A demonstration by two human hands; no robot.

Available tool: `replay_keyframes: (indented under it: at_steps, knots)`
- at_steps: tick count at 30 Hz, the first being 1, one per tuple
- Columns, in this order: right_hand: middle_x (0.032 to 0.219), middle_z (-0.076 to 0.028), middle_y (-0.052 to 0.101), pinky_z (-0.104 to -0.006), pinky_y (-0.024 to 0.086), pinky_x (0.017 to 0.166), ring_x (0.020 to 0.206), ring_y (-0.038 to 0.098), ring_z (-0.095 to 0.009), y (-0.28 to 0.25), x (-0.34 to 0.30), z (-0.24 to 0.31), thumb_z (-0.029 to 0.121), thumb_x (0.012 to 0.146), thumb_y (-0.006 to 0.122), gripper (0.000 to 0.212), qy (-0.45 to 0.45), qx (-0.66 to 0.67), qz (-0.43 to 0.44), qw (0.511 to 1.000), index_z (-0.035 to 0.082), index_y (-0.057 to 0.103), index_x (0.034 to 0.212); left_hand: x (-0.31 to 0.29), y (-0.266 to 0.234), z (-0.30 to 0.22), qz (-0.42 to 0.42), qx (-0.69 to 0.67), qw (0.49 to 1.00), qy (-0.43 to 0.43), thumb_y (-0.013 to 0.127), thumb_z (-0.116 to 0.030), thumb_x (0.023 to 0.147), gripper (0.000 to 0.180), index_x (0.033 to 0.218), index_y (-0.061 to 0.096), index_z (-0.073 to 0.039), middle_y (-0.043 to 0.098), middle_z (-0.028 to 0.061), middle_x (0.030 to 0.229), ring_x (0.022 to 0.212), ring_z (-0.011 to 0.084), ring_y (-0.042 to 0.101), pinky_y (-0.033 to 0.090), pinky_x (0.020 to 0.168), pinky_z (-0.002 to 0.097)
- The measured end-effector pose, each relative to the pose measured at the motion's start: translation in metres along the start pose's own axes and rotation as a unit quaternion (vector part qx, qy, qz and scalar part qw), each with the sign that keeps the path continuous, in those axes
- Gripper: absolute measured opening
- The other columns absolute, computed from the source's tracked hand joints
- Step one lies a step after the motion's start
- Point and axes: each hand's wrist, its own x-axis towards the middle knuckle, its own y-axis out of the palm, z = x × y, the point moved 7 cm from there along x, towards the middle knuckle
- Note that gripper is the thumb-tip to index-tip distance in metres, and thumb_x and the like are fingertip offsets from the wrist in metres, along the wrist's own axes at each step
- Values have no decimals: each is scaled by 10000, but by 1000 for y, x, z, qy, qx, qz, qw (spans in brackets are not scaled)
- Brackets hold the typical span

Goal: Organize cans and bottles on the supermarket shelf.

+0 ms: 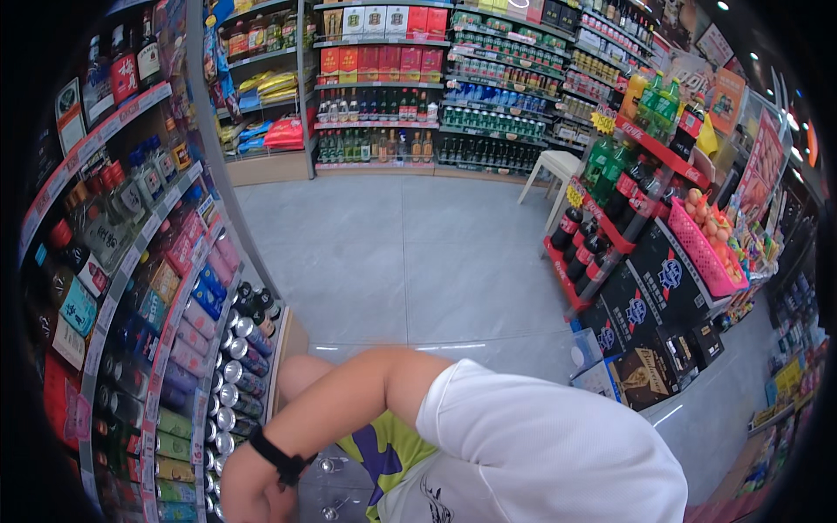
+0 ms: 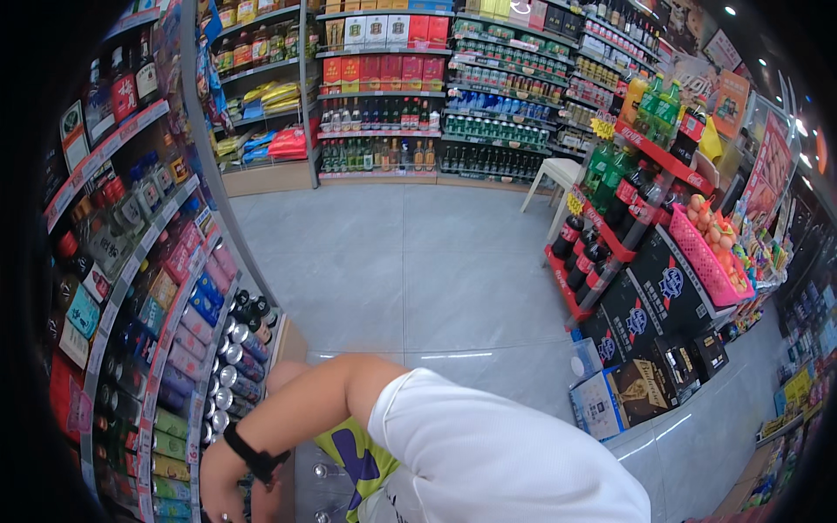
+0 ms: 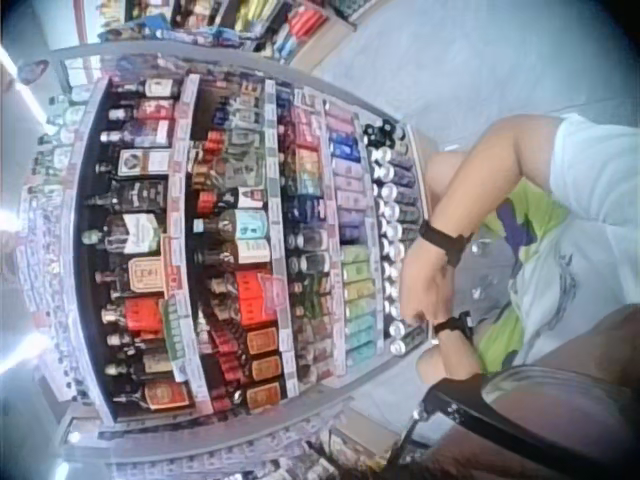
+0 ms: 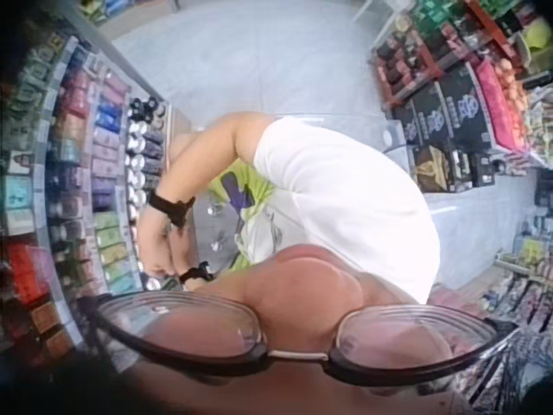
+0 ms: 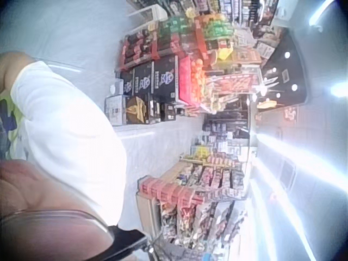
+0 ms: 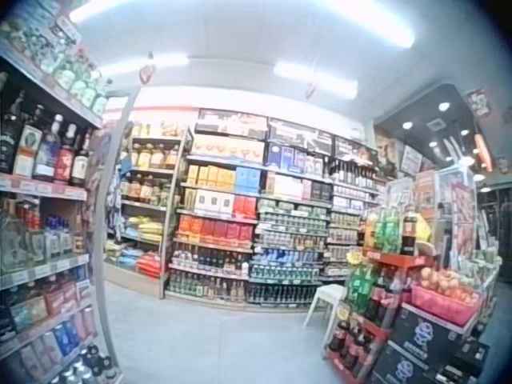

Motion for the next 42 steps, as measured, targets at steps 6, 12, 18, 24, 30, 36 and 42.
replay_keyframes:
  at_steps: [6,12,18,24,30,36,42]
  knots:
    - [1071,-164,702,-431,523,833,947,667,-322,39,72,-56,432,882,610,507,67,50,41,996,6,657,1152,1,-3,-8,2,26,999,-36,665,-37,791,252,1041,643,-12,661,129,849,784,179,639,514,713,351]
    - [855,-155,730,-402,534,709,759,665,-291,79,109,-95,500,794,711,484,73,-2,-42,996,24,750,873,-29,-30,18,-39,44,995,-85,662,-37,791,258,1048,645,-17,666,129,853,788,178,639,514,714,350]
    - [664,-58,675,-355,512,548,629,654,-154,160,123,-132,272,846,636,204,129,180,119,968,120,696,724,-74,-89,82,-48,167,978,-118,659,-37,791,265,1055,648,-22,671,130,857,791,178,639,515,715,348]
    - [903,-203,723,-463,551,749,880,700,-370,287,83,-255,172,775,602,232,289,32,-1,957,6,733,870,-121,-95,3,-177,37,963,-198,646,-100,839,155,966,613,-19,648,146,849,758,277,645,509,686,376]
    - [1431,-267,377,-508,506,957,1176,590,-445,366,32,-271,164,843,596,664,491,92,62,864,99,353,1457,-164,-93,15,-198,25,955,-221,666,-83,844,185,999,593,-13,624,98,837,758,206,614,498,676,328]
    - [1575,-277,188,-481,489,984,1188,585,-417,431,16,-272,172,888,580,704,468,93,108,872,161,293,1531,-150,-89,25,-180,-33,955,-232,652,-76,874,195,1051,604,-12,642,74,893,753,172,598,482,673,303]
    - [1592,-153,247,-423,577,833,1018,665,-314,430,22,-265,128,940,509,612,464,-21,-57,883,293,353,1509,-148,-88,26,-181,-40,951,-247,649,-74,878,198,1059,595,-14,637,70,889,747,171,597,482,663,304]
